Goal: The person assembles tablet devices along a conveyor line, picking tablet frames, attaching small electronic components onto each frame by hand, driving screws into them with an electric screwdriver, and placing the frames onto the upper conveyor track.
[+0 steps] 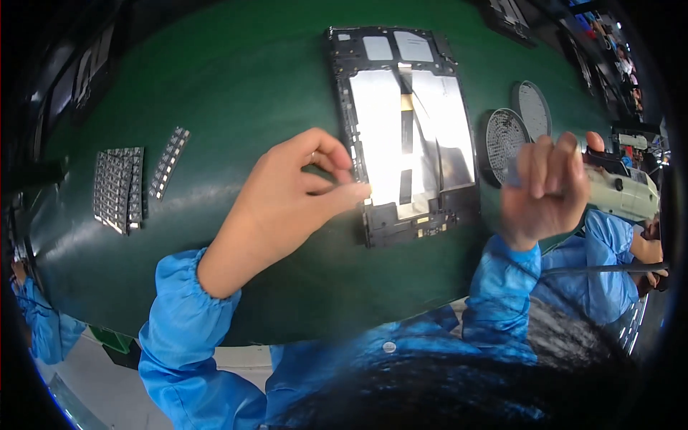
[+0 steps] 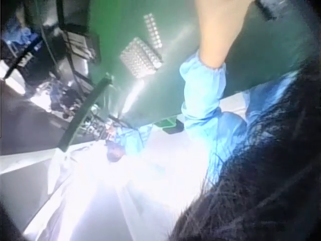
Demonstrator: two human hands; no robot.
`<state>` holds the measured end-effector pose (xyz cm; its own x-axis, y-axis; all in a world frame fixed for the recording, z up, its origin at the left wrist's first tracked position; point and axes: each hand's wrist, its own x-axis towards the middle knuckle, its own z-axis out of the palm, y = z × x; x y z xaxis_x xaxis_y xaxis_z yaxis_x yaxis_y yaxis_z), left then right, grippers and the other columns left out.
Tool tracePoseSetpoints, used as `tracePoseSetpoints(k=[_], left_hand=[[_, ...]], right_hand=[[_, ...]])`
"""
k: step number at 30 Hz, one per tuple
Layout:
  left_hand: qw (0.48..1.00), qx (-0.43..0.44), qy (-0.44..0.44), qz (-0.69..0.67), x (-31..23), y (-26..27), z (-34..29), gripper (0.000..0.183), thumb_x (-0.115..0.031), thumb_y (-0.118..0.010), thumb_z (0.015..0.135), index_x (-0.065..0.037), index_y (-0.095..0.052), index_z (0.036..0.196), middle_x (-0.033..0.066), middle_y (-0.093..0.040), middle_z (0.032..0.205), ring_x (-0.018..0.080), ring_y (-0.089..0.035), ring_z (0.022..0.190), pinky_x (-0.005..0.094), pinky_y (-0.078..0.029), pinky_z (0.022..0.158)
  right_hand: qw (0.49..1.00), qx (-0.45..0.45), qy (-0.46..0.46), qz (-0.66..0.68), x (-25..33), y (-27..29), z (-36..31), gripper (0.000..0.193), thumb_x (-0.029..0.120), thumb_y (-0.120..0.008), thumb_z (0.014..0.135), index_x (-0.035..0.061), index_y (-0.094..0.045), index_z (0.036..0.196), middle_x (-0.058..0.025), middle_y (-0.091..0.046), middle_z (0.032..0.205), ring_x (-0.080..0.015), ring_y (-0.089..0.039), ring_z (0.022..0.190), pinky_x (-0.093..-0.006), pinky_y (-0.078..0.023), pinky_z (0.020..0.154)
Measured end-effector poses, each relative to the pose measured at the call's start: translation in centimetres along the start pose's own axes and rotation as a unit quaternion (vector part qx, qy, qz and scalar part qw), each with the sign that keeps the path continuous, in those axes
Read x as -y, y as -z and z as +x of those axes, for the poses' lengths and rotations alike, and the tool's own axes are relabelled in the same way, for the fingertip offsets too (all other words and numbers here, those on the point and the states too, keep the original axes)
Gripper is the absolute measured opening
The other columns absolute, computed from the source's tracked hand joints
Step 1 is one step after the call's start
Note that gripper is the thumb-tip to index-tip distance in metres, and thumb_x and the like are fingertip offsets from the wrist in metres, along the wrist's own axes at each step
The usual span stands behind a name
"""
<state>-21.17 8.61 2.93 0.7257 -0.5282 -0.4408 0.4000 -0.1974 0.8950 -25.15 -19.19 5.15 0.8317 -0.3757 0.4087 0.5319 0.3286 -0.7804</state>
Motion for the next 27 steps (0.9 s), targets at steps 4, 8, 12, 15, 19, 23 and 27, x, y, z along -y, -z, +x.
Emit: tracePoseSetpoints(k=[4,8,12,15,19,23,27], left_hand=[[1.0,-0.004,-0.012,0.015,0.2,0.2,0.2,0.031,-0.008,-0.078,0.084,0.0,-0.054,0.102,0.009,-0.062,0.094,0.0125,-0.069,0.077,0.0207,-0.049,0.059],[0.999,-0.007,-0.041,0.024,1.1,0.5,0.3,0.03,-0.006,-0.078,0.083,0.0,-0.055,0.101,0.0073,-0.063,0.092,0.0092,-0.066,0.072,0.02,-0.046,0.054],[0.998,-0.006,-0.053,0.027,1.0,0.6,0.3,0.025,-0.006,-0.076,0.083,0.0,-0.056,0.099,0.0061,-0.062,0.092,0.0065,-0.063,0.069,0.0197,-0.042,0.052],[0.997,-0.009,-0.073,0.023,1.6,0.7,0.3,0.024,-0.007,-0.075,0.084,0.0,-0.057,0.098,0.0055,-0.062,0.091,0.0055,-0.062,0.068,0.0203,-0.041,0.052],[0.997,-0.011,-0.078,0.02,1.9,0.7,0.2,0.024,-0.006,-0.075,0.083,0.0,-0.057,0.098,0.0053,-0.062,0.091,0.0056,-0.062,0.069,0.0205,-0.042,0.053],[0.996,-0.01,-0.084,0.016,2.0,0.6,0.3,0.023,-0.004,-0.074,0.083,0.0,-0.058,0.098,0.0062,-0.062,0.092,0.0059,-0.062,0.069,0.0203,-0.043,0.054],[0.997,-0.006,-0.075,0.009,2.0,0.7,0.2,0.023,-0.002,-0.073,0.082,0.001,-0.057,0.098,0.0075,-0.063,0.094,0.0081,-0.063,0.074,0.0205,-0.046,0.06]], right_hand=[[0.985,0.147,-0.079,-0.034,-2.2,-6.0,-3.5,0.034,0.004,-0.055,0.094,0.0184,-0.052,0.125,-0.0004,-0.043,0.067,-0.0118,-0.043,0.052,-0.0261,-0.04,0.041],[0.968,0.145,-0.106,-0.175,-2.9,-8.0,-5.3,0.034,0.002,-0.055,0.093,0.0178,-0.046,0.121,-0.0007,-0.041,0.07,-0.0104,-0.039,0.05,-0.0248,-0.037,0.045],[0.959,0.167,-0.132,-0.185,-3.6,-8.5,-5.4,0.032,0.003,-0.056,0.094,0.0167,-0.043,0.12,-0.0005,-0.04,0.071,-0.0096,-0.037,0.05,-0.0243,-0.035,0.046],[0.963,0.173,-0.144,-0.145,-3.9,-8.6,-5.4,0.031,0.003,-0.055,0.094,0.0157,-0.043,0.12,-0.0005,-0.04,0.071,-0.0092,-0.037,0.051,-0.0243,-0.036,0.046],[0.965,0.161,-0.15,-0.139,-3.8,-9.0,-5.8,0.031,0.003,-0.054,0.094,0.0158,-0.044,0.121,-0.0004,-0.04,0.07,-0.009,-0.038,0.052,-0.024,-0.036,0.047],[0.962,0.172,-0.158,-0.142,-3.8,-8.9,-5.8,0.033,0.002,-0.054,0.094,0.0171,-0.043,0.121,-0.0006,-0.042,0.072,-0.0093,-0.038,0.053,-0.0244,-0.036,0.047],[0.958,0.173,-0.155,-0.17,-4.1,-8.8,-6.1,0.031,-0.001,-0.054,0.093,0.0169,-0.042,0.116,-0.001,-0.043,0.073,-0.0098,-0.039,0.053,-0.025,-0.037,0.048]])
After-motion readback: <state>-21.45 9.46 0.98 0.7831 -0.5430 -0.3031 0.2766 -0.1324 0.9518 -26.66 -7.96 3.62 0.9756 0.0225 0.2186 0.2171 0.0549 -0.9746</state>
